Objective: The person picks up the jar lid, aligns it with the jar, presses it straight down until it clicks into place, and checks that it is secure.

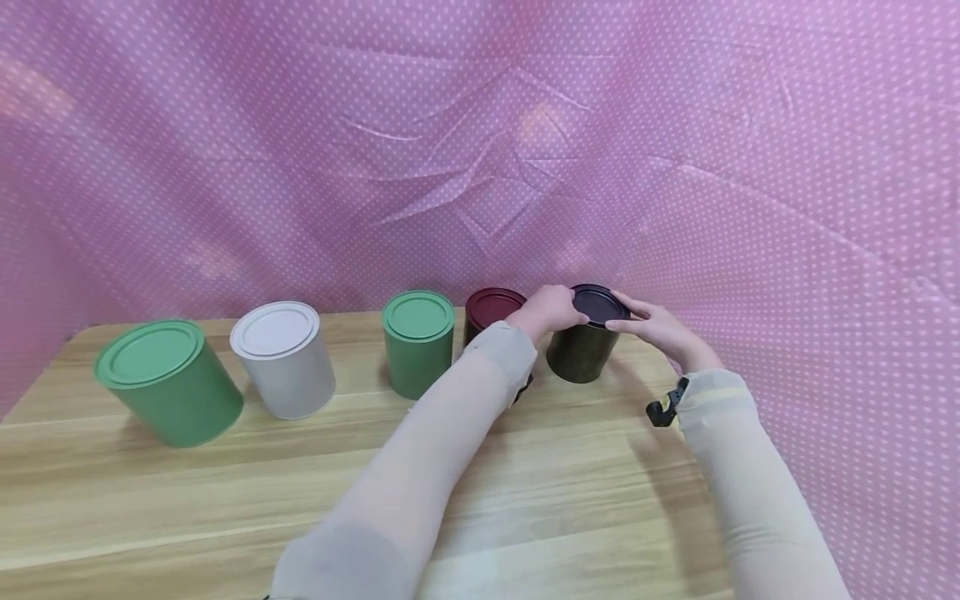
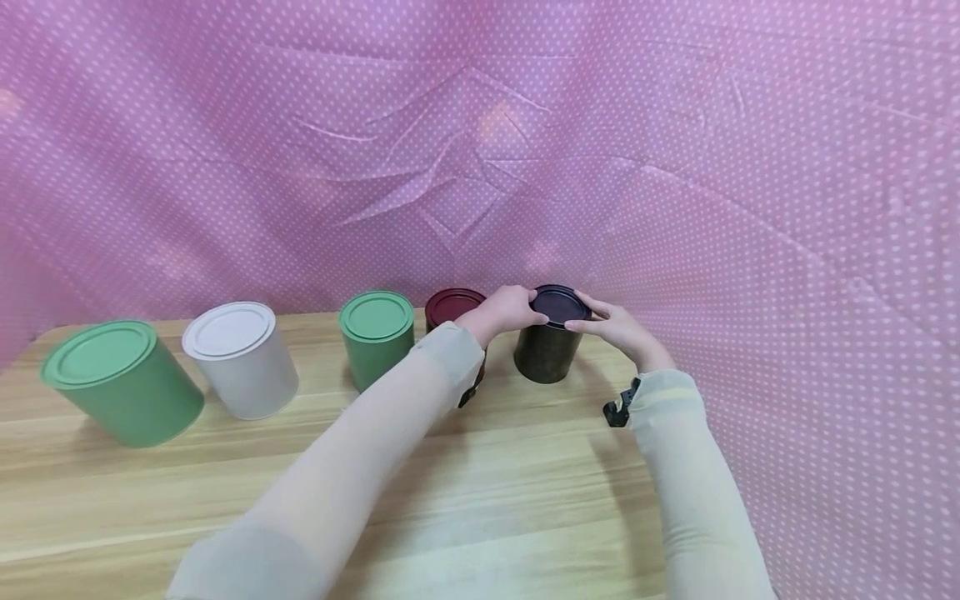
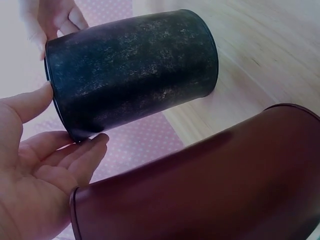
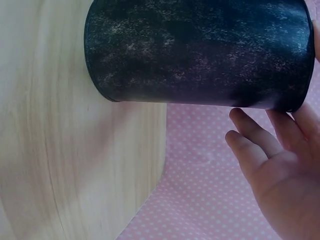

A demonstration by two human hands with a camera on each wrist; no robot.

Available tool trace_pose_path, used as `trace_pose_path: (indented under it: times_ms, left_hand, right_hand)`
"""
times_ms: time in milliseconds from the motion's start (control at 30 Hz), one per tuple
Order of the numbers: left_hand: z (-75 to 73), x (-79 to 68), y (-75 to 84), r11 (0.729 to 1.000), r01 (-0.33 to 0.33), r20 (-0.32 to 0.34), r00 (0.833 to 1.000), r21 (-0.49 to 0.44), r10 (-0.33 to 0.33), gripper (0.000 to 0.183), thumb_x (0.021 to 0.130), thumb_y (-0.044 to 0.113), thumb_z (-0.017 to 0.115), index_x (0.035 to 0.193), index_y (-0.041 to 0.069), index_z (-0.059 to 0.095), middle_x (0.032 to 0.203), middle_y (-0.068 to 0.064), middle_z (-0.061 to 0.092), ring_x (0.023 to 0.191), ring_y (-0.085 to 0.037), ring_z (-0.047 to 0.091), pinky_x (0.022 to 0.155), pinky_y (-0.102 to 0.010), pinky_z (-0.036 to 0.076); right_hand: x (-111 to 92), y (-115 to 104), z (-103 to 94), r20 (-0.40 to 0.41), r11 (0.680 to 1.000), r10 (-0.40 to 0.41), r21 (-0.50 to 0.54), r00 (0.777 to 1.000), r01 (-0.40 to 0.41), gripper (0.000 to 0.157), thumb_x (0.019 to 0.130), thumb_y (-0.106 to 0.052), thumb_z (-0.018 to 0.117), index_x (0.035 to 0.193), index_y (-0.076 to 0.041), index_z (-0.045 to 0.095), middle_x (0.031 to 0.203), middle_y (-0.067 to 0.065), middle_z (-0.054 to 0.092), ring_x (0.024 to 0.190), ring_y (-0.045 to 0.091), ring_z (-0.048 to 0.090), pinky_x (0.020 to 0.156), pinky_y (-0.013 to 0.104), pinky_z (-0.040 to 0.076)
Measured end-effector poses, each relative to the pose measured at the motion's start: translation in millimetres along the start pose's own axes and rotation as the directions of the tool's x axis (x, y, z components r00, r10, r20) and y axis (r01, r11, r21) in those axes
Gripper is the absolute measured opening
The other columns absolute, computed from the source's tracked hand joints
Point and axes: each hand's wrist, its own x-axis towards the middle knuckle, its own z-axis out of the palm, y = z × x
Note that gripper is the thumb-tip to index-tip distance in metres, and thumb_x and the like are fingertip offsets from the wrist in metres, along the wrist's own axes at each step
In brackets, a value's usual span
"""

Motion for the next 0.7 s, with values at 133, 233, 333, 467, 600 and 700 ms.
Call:
trace_pose_path:
  times_ms: [133, 233, 333, 467, 600, 700]
  left_hand:
    - [1.1, -3.6, 3.3, 1.000, 0.017, -0.029, 0.999, 0.007, -0.016, 0.052, 0.093, 0.040, 0.060, 0.135, 0.009, 0.057, 0.134, -0.005, 0.061, 0.124, -0.018, 0.055, 0.105, -0.024, 0.042]
    - [2.0, -2.8, 3.7, 1.000, 0.025, -0.043, 0.999, -0.005, -0.025, 0.050, 0.091, 0.038, 0.062, 0.132, 0.009, 0.060, 0.131, -0.005, 0.063, 0.121, -0.018, 0.058, 0.102, -0.025, 0.044]
    - [1.6, -2.2, 4.3, 1.000, 0.021, -0.054, 0.998, -0.014, -0.021, 0.050, 0.090, 0.036, 0.063, 0.131, 0.009, 0.061, 0.129, -0.006, 0.064, 0.119, -0.019, 0.059, 0.101, -0.025, 0.044]
    - [0.6, -2.5, 4.8, 1.000, 0.029, -0.053, 0.998, -0.010, -0.029, 0.051, 0.091, 0.037, 0.062, 0.133, 0.008, 0.059, 0.131, -0.006, 0.063, 0.120, -0.020, 0.058, 0.102, -0.025, 0.044]
    - [0.1, -3.6, 5.5, 1.000, 0.028, -0.025, 0.999, 0.010, -0.028, 0.052, 0.093, 0.038, 0.060, 0.136, 0.008, 0.057, 0.134, -0.007, 0.061, 0.124, -0.020, 0.055, 0.105, -0.025, 0.042]
    - [0.5, -5.1, 7.3, 1.000, 0.019, -0.006, 1.000, 0.011, -0.019, 0.053, 0.093, 0.038, 0.060, 0.136, 0.007, 0.056, 0.135, -0.008, 0.060, 0.126, -0.020, 0.055, 0.106, -0.026, 0.041]
  right_hand:
    - [0.7, 3.1, 0.2, 0.004, 1.000, -0.007, -0.016, 1.000, 0.007, 0.079, 0.088, -0.047, 0.067, 0.153, -0.036, 0.023, 0.162, 0.007, 0.015, 0.149, 0.035, 0.010, 0.117, 0.061, 0.012]
    - [2.1, 3.6, 0.0, 0.012, 0.999, -0.007, -0.038, 1.000, 0.007, 0.079, 0.089, -0.048, 0.065, 0.154, -0.037, 0.022, 0.162, 0.007, 0.015, 0.149, 0.035, 0.010, 0.117, 0.061, 0.013]
    - [2.2, 0.5, -1.8, 0.018, 0.998, -0.006, -0.060, 1.000, 0.007, 0.079, 0.090, -0.047, 0.064, 0.154, -0.036, 0.020, 0.163, 0.008, 0.012, 0.149, 0.038, 0.007, 0.116, 0.064, 0.011]
    - [2.2, -2.7, -3.5, 0.031, 0.998, 0.000, -0.057, 1.000, 0.002, 0.080, 0.089, -0.046, 0.065, 0.154, -0.037, 0.019, 0.163, 0.007, 0.010, 0.149, 0.038, 0.006, 0.117, 0.063, 0.010]
    - [1.8, 1.3, -2.4, 0.026, 1.000, -0.008, -0.020, 1.000, 0.009, 0.080, 0.089, -0.045, 0.066, 0.154, -0.036, 0.020, 0.163, 0.006, 0.012, 0.148, 0.032, 0.012, 0.119, 0.055, 0.014]
    - [-0.6, 4.8, -1.0, 0.011, 1.000, -0.020, 0.000, 1.000, 0.020, 0.079, 0.090, -0.042, 0.067, 0.154, -0.032, 0.022, 0.162, 0.008, 0.016, 0.147, 0.030, 0.017, 0.120, 0.050, 0.018]
